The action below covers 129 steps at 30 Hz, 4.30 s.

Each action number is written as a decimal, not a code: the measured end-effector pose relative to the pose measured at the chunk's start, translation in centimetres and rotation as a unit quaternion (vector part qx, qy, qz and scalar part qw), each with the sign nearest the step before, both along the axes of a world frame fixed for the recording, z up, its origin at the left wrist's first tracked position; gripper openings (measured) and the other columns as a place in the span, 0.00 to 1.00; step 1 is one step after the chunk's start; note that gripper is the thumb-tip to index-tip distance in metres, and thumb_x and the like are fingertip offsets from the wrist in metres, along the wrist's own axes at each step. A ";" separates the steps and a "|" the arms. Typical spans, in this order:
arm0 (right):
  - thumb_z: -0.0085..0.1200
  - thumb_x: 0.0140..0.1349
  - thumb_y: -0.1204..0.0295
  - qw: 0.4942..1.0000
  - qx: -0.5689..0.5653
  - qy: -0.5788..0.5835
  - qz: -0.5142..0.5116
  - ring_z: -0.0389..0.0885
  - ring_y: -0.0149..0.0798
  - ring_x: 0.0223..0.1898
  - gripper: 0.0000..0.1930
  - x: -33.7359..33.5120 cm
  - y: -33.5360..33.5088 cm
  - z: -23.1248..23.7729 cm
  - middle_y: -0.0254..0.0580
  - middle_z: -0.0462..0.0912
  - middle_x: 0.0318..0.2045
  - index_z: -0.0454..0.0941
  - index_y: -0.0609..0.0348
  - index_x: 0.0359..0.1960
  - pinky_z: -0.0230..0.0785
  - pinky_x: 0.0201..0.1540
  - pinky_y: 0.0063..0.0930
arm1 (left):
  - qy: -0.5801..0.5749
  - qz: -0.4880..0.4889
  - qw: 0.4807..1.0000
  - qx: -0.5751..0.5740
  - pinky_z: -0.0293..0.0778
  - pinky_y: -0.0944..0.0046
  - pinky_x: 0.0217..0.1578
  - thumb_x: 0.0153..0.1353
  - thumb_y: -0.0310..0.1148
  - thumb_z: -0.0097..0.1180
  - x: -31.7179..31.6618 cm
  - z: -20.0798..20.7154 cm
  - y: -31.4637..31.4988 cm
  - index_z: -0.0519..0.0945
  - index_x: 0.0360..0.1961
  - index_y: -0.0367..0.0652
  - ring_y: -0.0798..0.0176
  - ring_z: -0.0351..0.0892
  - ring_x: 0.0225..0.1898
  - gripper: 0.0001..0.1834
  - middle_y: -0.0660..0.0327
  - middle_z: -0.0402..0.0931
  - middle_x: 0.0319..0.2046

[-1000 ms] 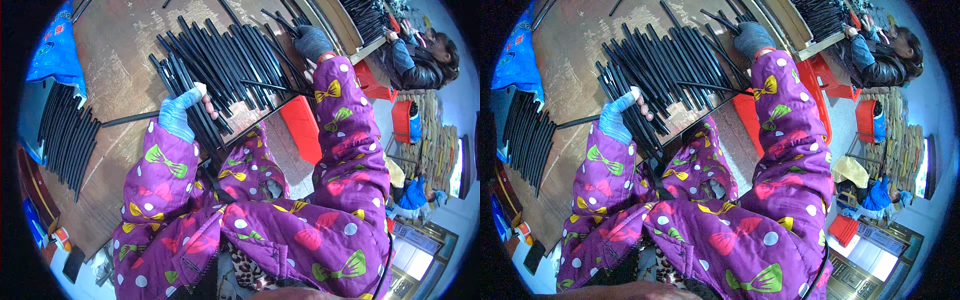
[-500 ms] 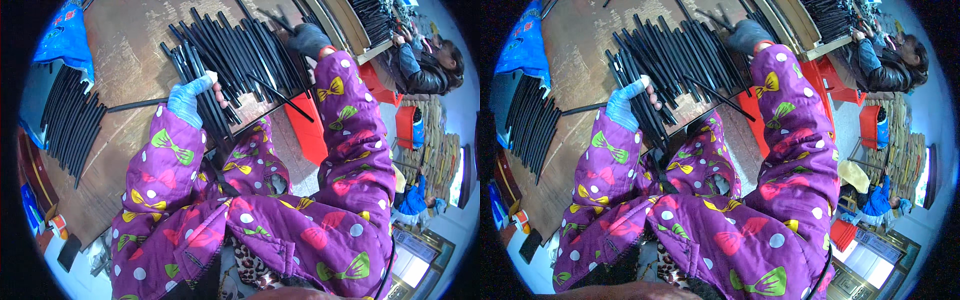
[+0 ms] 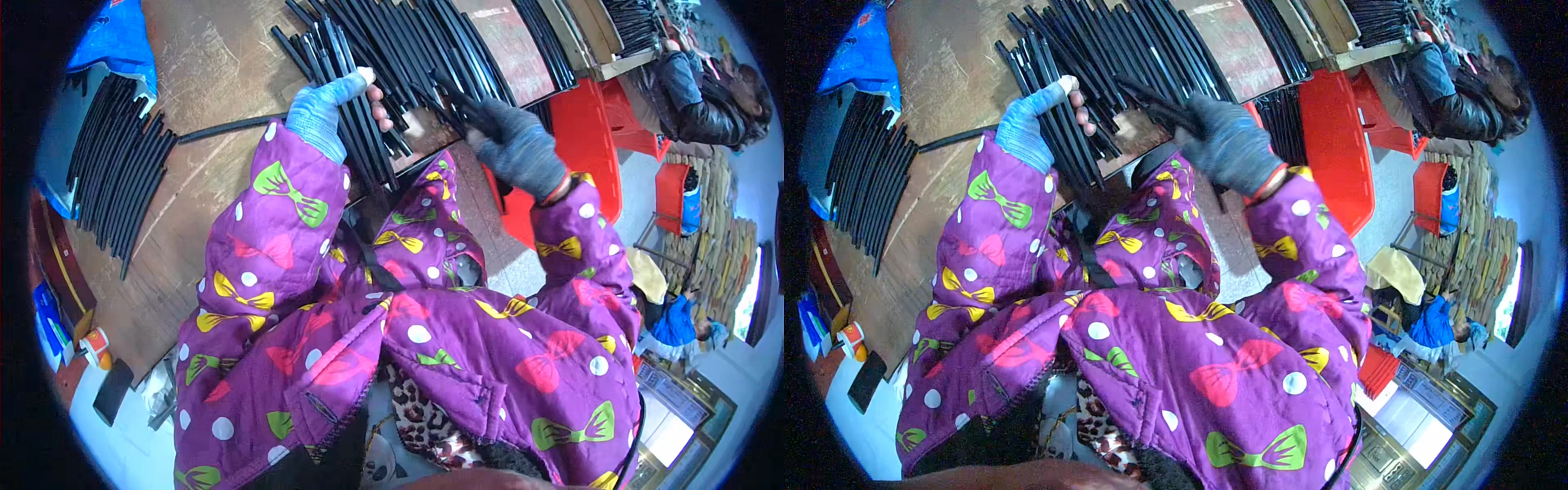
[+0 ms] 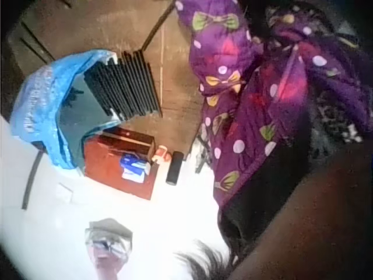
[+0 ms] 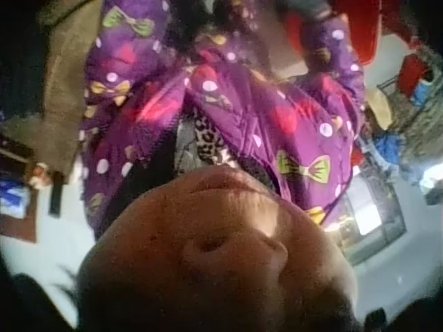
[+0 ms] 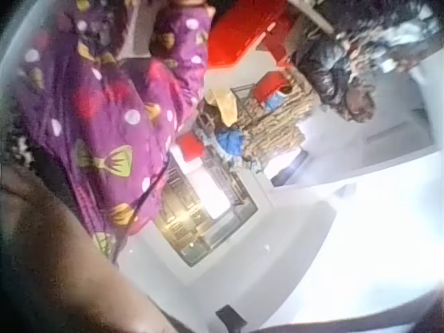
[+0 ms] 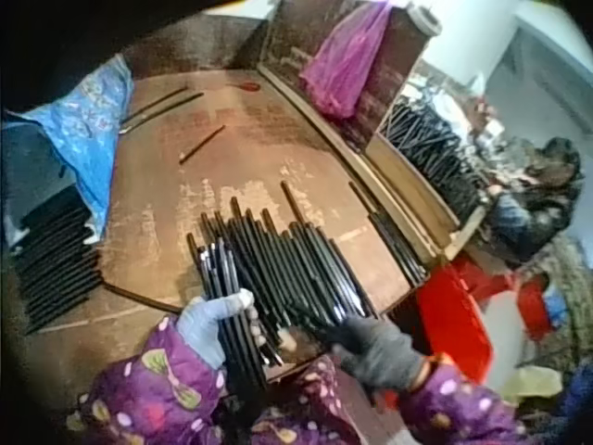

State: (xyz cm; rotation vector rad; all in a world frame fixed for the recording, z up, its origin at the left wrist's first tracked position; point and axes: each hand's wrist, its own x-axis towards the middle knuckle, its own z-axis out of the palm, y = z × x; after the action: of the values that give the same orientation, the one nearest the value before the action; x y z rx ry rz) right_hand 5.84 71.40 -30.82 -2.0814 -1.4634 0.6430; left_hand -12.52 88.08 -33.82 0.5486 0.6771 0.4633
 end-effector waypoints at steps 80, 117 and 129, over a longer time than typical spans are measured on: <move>0.56 0.43 0.76 0.879 0.397 -0.225 0.137 0.75 0.42 0.24 0.10 -24.5 7.7 4.5 0.40 0.75 0.24 0.73 0.57 0.30 0.67 0.25 0.31 | 0.095 0.140 0.922 0.349 0.71 0.73 0.30 0.45 0.21 0.61 -24.9 2.0 -5.1 0.76 0.35 0.38 0.72 0.75 0.29 0.14 0.63 0.78 0.29; 0.53 0.53 0.69 0.905 0.312 0.246 0.149 0.68 0.28 0.21 0.14 -28.4 4.7 13.5 0.33 0.72 0.24 0.71 0.61 0.40 0.60 0.22 0.19 | 0.138 0.133 0.809 0.555 0.70 0.73 0.30 0.47 0.27 0.61 -23.8 1.6 -7.0 0.75 0.36 0.40 0.76 0.72 0.26 0.13 0.63 0.77 0.25; 0.52 0.51 0.75 0.829 0.415 0.375 -0.020 0.69 0.32 0.22 0.09 -28.0 6.4 16.1 0.42 0.71 0.25 0.69 0.65 0.34 0.64 0.22 0.21 | 0.103 0.147 0.921 0.345 0.70 0.72 0.37 0.48 0.21 0.58 -24.8 4.1 -6.6 0.75 0.35 0.38 0.73 0.74 0.33 0.11 0.64 0.77 0.30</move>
State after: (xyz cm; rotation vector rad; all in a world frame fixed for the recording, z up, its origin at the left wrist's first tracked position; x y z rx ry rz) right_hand -22.16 77.81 -14.75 -0.9909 -0.9536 0.5590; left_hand -37.30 81.53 -29.70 1.1837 0.7992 0.9511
